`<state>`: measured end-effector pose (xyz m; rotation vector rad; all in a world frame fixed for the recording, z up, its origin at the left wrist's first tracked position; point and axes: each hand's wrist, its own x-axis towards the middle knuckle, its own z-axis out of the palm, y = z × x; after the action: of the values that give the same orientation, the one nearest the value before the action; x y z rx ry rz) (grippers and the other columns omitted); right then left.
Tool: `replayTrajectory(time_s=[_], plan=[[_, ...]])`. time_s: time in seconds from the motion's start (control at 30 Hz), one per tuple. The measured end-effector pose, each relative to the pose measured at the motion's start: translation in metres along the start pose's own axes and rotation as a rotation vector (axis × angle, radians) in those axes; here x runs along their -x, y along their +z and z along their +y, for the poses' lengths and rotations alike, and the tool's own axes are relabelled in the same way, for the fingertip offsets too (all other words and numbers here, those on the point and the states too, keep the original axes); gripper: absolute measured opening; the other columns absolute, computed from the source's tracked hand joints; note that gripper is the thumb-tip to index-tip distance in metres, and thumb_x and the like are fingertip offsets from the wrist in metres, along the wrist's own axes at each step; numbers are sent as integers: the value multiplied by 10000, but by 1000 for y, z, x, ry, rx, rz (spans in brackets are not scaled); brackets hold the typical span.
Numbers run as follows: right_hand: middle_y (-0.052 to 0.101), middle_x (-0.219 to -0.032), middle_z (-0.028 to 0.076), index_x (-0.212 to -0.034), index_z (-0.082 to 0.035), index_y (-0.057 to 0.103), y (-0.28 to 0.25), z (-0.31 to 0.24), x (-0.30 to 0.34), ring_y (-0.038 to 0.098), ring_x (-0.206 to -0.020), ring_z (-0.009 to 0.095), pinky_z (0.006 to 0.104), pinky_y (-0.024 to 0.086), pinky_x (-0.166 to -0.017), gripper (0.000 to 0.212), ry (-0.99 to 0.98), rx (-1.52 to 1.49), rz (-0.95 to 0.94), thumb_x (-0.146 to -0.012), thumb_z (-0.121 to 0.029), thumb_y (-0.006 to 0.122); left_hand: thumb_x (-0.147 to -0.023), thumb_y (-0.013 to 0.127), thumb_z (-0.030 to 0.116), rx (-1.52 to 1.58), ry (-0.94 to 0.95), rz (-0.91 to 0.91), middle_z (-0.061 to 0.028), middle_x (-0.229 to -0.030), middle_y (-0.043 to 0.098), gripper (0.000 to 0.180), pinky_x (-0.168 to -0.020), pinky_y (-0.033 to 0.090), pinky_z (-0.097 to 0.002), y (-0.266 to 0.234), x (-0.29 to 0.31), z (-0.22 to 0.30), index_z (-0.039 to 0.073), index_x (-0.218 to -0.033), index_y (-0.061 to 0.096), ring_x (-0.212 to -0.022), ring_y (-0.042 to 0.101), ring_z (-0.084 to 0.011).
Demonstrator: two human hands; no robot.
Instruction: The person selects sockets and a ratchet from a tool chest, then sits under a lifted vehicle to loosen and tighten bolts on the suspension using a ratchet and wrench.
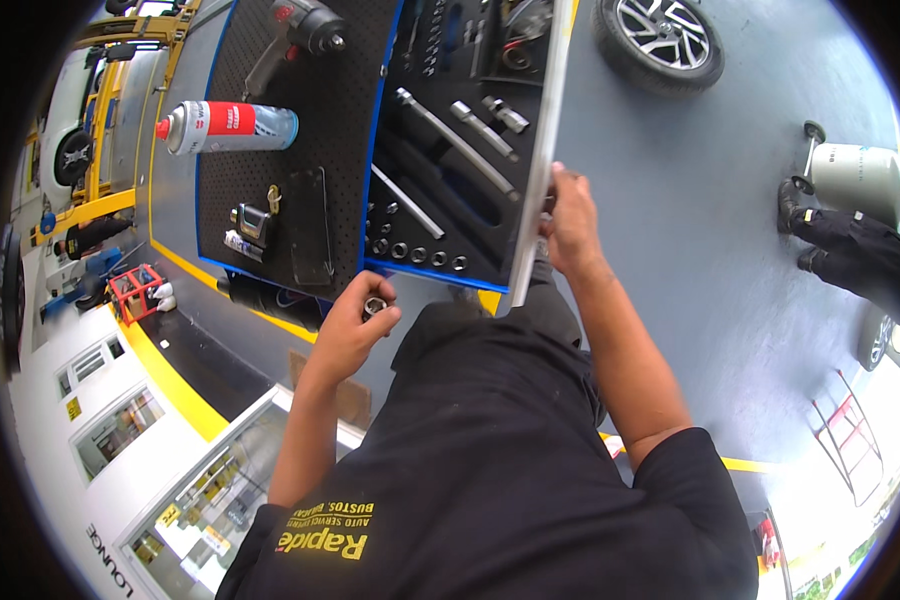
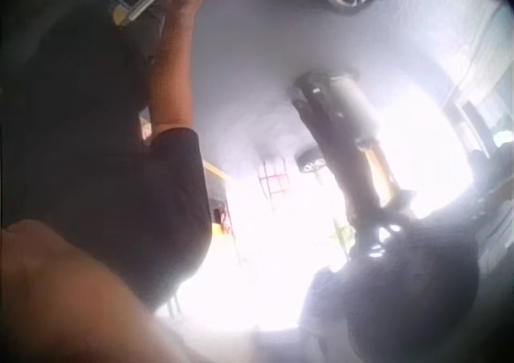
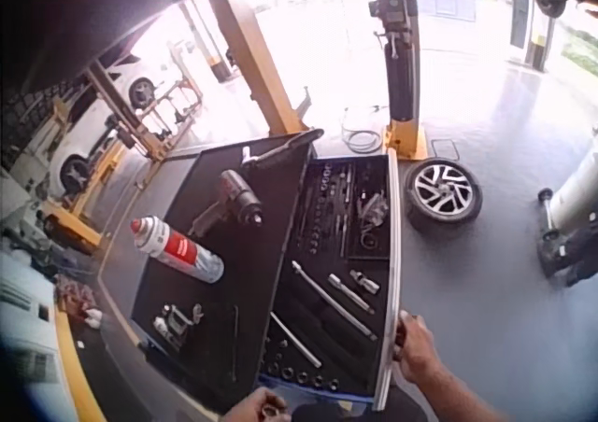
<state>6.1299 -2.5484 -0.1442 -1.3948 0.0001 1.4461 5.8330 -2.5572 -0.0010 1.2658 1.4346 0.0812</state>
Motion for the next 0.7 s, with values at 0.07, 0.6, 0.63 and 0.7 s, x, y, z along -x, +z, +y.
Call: replayTrajectory(time_s=[0.07, 0.6, 0.63, 0.7], plan=[[594, -1034, 69, -1180, -73, 513, -20, -5, 4, 605, -931, 187, 363, 532, -784, 343, -74, -54, 82, -1065, -393, 555, -924, 710, 179, -184, 30, 44, -91, -941, 675, 204, -753, 518, -340, 18, -6, 3, 33, -1034, 619, -821, 657, -193], [599, -1066, 117, -1267, -5, 475, -89, -14, 11, 625, -935, 154, 304, 543, -852, 367, -318, 43, 276, -1066, -304, 542, -894, 776, 267, -653, 146, 214, -143, -897, 749, 453, -793, 565, -481, 55, -60, 3, 96, -1290, 636, -873, 736, -378], [604, -1061, 124, -1289, 2, 473, -89, -12, 10, 635, -936, 154, 305, 557, -852, 383, -321, 54, 284, -1072, -308, 532, -895, 776, 267, -669, 139, 222, -142, -899, 750, 446, -792, 566, -479, 52, -60, 3, 96, -1284, 640, -875, 736, -377], [612, -1051, 132, -1315, 9, 469, -88, -11, 11, 649, -930, 156, 305, 573, -846, 405, -316, 49, 285, -1080, -317, 519, -895, 775, 269, -703, 123, 244, -139, -903, 751, 433, -790, 567, -477, 44, -60, 0, 98, -1272, 649, -877, 738, -374]])
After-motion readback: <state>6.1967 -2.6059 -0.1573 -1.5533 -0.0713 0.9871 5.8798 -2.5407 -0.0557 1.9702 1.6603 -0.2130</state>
